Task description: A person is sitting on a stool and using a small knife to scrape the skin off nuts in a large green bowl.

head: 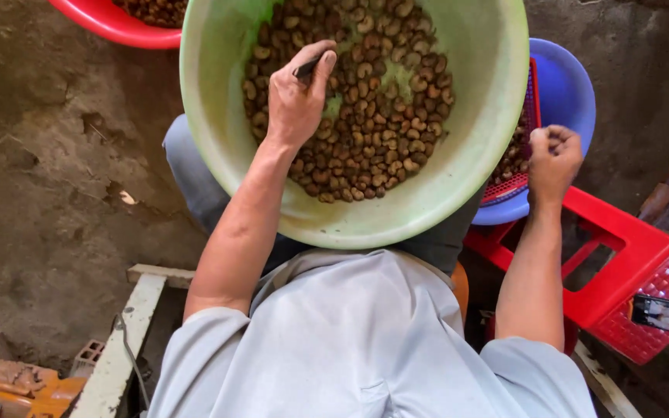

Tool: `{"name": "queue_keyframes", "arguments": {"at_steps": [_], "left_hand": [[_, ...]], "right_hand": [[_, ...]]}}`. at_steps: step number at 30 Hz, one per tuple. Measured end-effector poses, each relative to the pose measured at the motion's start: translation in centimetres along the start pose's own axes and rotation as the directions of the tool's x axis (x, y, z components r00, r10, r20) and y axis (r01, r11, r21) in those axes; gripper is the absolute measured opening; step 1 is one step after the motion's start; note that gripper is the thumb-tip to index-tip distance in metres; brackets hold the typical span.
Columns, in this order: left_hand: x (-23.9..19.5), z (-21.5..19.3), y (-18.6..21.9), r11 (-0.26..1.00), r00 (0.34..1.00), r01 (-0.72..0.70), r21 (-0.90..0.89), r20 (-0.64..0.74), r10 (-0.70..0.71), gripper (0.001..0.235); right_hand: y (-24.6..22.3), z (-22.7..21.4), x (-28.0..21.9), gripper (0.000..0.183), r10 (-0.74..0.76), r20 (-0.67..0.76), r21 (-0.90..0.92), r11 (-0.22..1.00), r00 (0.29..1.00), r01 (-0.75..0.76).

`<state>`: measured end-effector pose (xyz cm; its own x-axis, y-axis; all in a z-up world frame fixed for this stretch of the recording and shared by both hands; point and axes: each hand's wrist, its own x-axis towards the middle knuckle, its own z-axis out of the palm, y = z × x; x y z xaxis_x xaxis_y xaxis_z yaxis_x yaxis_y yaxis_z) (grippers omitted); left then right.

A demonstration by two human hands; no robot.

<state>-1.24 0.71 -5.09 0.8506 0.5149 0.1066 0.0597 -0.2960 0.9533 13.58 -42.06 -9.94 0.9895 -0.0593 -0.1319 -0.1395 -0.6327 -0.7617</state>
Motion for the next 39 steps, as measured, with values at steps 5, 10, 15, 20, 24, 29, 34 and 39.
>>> {"name": "queue_keyframes", "arguments": {"at_steps": [5, 10, 15, 20, 24, 29, 34, 39], "left_hand": [[0.0, 0.1, -0.5, 0.998, 1.0, -0.01, 0.06, -0.016, 0.011, 0.032], [-0.1, 0.6, -1.1, 0.99, 0.998, -0.069, 0.124, 0.018, 0.067, 0.032], [0.0, 0.5, -1.7, 0.952, 0.986, -0.163, 0.258, 0.016, 0.164, 0.025], [-0.2, 0.1, -1.2, 0.946, 0.982, -0.175, 0.272, -0.021, 0.188, 0.025], [-0.1, 0.1, -1.4, 0.947, 0.984, -0.168, 0.273, -0.015, 0.178, 0.026], [-0.3, 0.5, -1.4, 0.946, 0.983, -0.182, 0.267, 0.042, 0.178, 0.031], [-0.3, 0.3, -0.8, 0.952, 0.99, -0.139, 0.271, 0.063, 0.127, 0.031], [-0.1, 0.1, 1.0, 0.998, 0.996, 0.063, -0.012, 0.059, -0.062, 0.034]], "right_hand": [[1.4, -0.6, 0.7, 0.027, -0.326, -0.069, -0.235, 0.924, 0.943, 0.302], [-14.1, 1.6, -3.0, 0.014, -0.64, -0.194, -0.051, 0.763, 0.743, 0.644], [-21.3, 9.5, -4.7, 0.017, -0.787, 0.38, 0.12, 0.563, 0.486, 0.818], [-16.9, 19.4, -3.8, 0.04, -0.65, 0.648, -0.2, 0.359, 0.398, 0.912], [-15.7, 20.7, -4.8, 0.028, -0.619, 0.688, -0.277, 0.259, 0.38, 0.925], [-15.9, 20.7, -5.2, 0.037, -0.524, 0.742, -0.241, 0.374, 0.419, 0.895], [-14.9, 22.3, -4.9, 0.028, -0.574, 0.701, -0.238, 0.371, 0.423, 0.898], [-17.9, 20.4, -5.1, 0.04, -0.327, 0.755, -0.039, 0.843, 0.569, 0.536]]}}
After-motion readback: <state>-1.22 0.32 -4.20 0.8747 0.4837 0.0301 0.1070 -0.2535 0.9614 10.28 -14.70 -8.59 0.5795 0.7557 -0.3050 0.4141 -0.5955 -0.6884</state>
